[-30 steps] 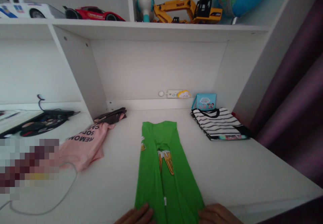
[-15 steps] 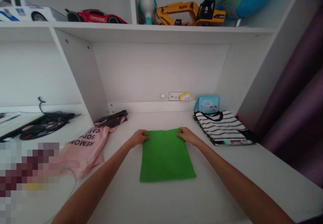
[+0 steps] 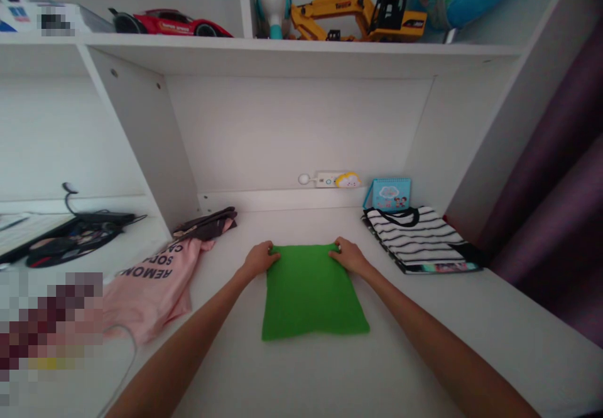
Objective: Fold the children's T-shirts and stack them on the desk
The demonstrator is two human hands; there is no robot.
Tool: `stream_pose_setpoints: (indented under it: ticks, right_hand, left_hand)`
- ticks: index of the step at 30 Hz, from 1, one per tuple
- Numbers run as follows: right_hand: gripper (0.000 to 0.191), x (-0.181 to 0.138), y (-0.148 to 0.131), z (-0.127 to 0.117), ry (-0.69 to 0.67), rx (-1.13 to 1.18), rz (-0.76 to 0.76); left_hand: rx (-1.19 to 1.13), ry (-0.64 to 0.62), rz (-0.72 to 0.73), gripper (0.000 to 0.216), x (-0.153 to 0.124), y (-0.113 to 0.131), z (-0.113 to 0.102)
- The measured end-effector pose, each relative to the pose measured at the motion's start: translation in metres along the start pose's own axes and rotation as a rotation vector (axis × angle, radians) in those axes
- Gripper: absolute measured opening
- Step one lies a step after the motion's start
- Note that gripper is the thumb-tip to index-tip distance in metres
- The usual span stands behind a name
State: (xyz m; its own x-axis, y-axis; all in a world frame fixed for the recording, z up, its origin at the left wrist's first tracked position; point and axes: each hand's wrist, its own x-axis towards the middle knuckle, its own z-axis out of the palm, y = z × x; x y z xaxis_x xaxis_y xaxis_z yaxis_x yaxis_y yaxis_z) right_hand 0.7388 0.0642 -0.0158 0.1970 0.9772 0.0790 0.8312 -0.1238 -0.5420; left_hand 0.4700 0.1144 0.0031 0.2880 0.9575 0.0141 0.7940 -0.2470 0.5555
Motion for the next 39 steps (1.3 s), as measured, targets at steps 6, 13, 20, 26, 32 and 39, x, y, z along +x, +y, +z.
stream_pose_setpoints:
  ticks: [6, 13, 20, 26, 32, 39]
  right_hand:
    - [0.023, 0.002, -0.003, -0.005, 0.023, 0.080, 0.043]
    - [0.022, -0.005, -0.028, -0.081, 0.183, 0.349, -0.181]
    - [0.006, -0.108, -0.058, -0.110, 0.443, 0.208, -0.624]
    - [0.019, -0.170, -0.046, -0.062, -0.237, 0.052, -0.693]
    - [0.035, -0.091, -0.006, -0.052, -0.046, -0.003, -0.491]
    - [0.034, -0.099, 0.007, -0.024, -0.046, -0.317, -0.352]
  left_hand:
    - [-0.006, -0.054, -0.002, 0.027, 0.008, 0.002, -0.005]
    - [-0.418, -0.058, 0.283, 0.026, 0.004, 0.044, -0.073]
    - [-0.253, 0.121, 0.627, 0.017, -0.037, 0.049, -0.093]
    - [0.225, -0.169, 0.563, 0.029, -0.067, -0.003, -0.054]
    - [0.164, -0.132, 0.633, 0.039, -0.106, 0.080, -0.011]
    - [0.301, -0.281, 0.669, 0.037, -0.125, 0.083, 0.022]
